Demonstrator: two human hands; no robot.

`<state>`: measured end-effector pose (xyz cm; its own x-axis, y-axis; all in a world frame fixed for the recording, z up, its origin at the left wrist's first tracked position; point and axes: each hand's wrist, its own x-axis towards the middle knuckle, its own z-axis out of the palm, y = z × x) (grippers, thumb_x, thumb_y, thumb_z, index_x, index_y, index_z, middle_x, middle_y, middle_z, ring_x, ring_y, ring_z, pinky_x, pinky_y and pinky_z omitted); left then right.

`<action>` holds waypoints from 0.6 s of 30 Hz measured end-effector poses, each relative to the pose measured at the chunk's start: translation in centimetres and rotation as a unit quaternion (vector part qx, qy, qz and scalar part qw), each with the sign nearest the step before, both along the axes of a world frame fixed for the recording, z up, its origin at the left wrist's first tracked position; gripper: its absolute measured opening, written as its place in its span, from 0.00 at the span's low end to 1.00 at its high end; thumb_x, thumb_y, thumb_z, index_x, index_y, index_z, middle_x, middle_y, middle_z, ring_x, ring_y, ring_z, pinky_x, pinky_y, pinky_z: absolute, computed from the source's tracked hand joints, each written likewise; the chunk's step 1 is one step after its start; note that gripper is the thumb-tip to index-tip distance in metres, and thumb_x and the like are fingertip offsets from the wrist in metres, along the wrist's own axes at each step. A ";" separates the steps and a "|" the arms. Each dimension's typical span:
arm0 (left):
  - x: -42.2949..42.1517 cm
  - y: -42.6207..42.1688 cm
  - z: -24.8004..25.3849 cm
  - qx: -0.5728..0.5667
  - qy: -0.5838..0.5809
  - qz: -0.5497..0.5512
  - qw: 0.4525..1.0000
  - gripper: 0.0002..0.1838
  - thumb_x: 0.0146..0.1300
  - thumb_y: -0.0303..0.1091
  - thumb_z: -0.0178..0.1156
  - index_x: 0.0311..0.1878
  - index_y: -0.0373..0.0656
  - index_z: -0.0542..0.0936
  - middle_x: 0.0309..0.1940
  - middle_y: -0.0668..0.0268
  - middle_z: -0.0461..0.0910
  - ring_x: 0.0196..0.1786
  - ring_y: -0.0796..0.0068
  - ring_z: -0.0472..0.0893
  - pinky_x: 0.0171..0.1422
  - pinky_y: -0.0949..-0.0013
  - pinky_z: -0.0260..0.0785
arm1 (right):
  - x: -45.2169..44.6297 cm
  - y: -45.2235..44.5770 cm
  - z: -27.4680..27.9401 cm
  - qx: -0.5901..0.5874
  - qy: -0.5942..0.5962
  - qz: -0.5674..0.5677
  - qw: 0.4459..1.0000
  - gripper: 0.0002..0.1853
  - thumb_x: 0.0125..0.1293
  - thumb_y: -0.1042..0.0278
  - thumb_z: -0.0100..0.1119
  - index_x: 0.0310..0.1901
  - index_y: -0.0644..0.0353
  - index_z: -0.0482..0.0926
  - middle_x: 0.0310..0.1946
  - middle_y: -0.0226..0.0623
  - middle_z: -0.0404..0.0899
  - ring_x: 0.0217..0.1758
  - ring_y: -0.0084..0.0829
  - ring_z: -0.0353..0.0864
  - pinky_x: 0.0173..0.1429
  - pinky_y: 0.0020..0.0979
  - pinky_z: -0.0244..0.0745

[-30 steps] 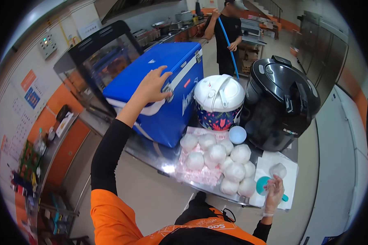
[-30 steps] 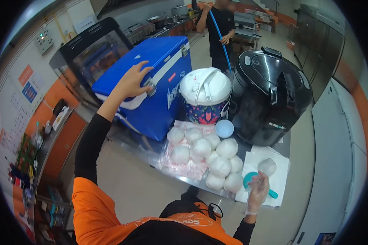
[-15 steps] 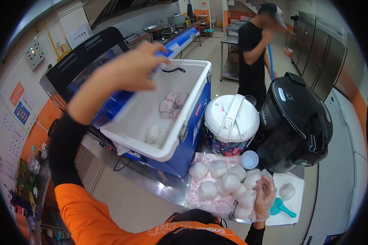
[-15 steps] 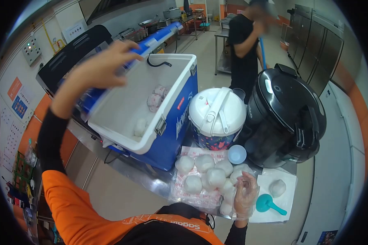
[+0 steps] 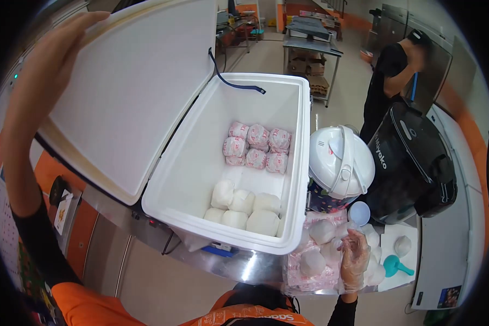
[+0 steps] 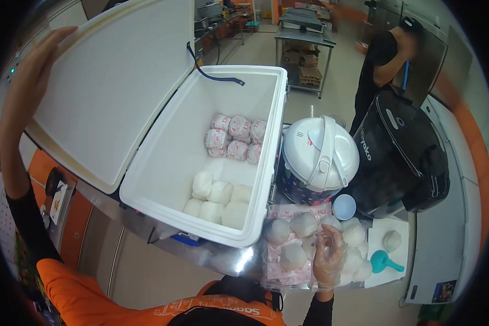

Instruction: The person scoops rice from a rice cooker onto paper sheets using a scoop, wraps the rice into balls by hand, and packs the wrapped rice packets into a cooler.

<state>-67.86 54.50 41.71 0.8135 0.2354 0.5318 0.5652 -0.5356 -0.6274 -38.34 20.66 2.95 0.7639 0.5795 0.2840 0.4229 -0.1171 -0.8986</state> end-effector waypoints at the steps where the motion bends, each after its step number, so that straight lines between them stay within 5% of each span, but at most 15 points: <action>1: -0.8 1.0 0.0 0.031 0.016 -0.030 0.999 0.20 0.71 0.31 0.44 0.64 0.46 0.70 0.57 0.58 0.76 0.60 0.63 0.75 0.65 0.65 0.65 | -0.5 0.4 -0.3 -0.026 -0.018 -0.008 0.999 0.13 0.68 0.73 0.53 0.52 0.66 0.72 0.36 0.35 0.74 0.35 0.22 0.75 0.38 0.23 0.73; 3: -1.7 1.8 -1.3 -0.127 -0.125 -0.075 0.981 0.18 0.70 0.35 0.48 0.62 0.46 0.72 0.54 0.59 0.77 0.55 0.64 0.78 0.60 0.64 0.69 | -1.6 1.3 -0.8 -0.025 0.031 -0.021 0.999 0.11 0.68 0.72 0.53 0.50 0.66 0.72 0.34 0.35 0.74 0.34 0.22 0.75 0.38 0.23 0.73; 6: -1.1 3.1 -2.3 -0.123 -0.206 -0.135 0.961 0.16 0.64 0.38 0.57 0.52 0.44 0.79 0.43 0.56 0.81 0.46 0.63 0.82 0.49 0.60 0.74 | -2.4 1.8 -1.6 -0.010 0.071 -0.050 0.996 0.09 0.69 0.72 0.52 0.47 0.65 0.73 0.33 0.34 0.75 0.34 0.22 0.75 0.39 0.24 0.72; 8: -1.6 1.0 0.1 0.054 -0.051 -0.119 0.990 0.15 0.60 0.39 0.63 0.49 0.46 0.83 0.40 0.56 0.85 0.45 0.63 0.84 0.52 0.56 0.75 | -2.7 2.3 -0.9 0.021 0.097 -0.047 0.994 0.07 0.69 0.72 0.52 0.45 0.65 0.74 0.31 0.34 0.75 0.33 0.22 0.75 0.39 0.23 0.71; 10: -1.5 0.4 -0.5 0.022 -0.098 -0.118 0.988 0.13 0.60 0.37 0.63 0.46 0.44 0.83 0.36 0.58 0.86 0.40 0.67 0.85 0.45 0.63 0.78 | -3.0 3.1 2.5 0.066 0.133 -0.016 0.989 0.06 0.69 0.72 0.52 0.43 0.65 0.73 0.29 0.33 0.74 0.31 0.22 0.74 0.38 0.22 0.70; 13: -3.1 1.4 -0.3 0.014 -0.093 -0.160 0.983 0.11 0.61 0.35 0.62 0.43 0.41 0.83 0.34 0.57 0.86 0.37 0.70 0.86 0.39 0.69 0.79 | -3.8 6.8 10.4 0.126 0.038 0.035 0.991 0.06 0.67 0.69 0.55 0.38 0.64 0.75 0.27 0.32 0.74 0.28 0.24 0.75 0.36 0.22 0.69; 15: -3.9 2.2 -0.6 0.037 -0.083 -0.187 0.978 0.10 0.61 0.34 0.62 0.42 0.40 0.83 0.34 0.57 0.85 0.37 0.70 0.86 0.40 0.69 0.80 | -4.2 11.3 15.1 0.030 -0.112 0.157 0.981 0.07 0.64 0.68 0.57 0.37 0.64 0.76 0.28 0.35 0.76 0.28 0.29 0.76 0.36 0.27 0.70; 18: -3.3 2.5 -2.2 0.044 -0.136 -0.251 0.957 0.09 0.61 0.33 0.62 0.40 0.38 0.83 0.36 0.57 0.85 0.37 0.69 0.86 0.41 0.68 0.82 | -5.3 21.3 18.6 -0.092 -0.237 0.378 0.890 0.07 0.62 0.69 0.57 0.37 0.64 0.76 0.30 0.40 0.79 0.33 0.40 0.79 0.41 0.39 0.73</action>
<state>-71.16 56.96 39.49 0.6409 -0.2035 0.7401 0.4001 -0.7343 -0.5484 -43.67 41.93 21.51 -0.0449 0.9473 0.3172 0.7705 0.2349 -0.5926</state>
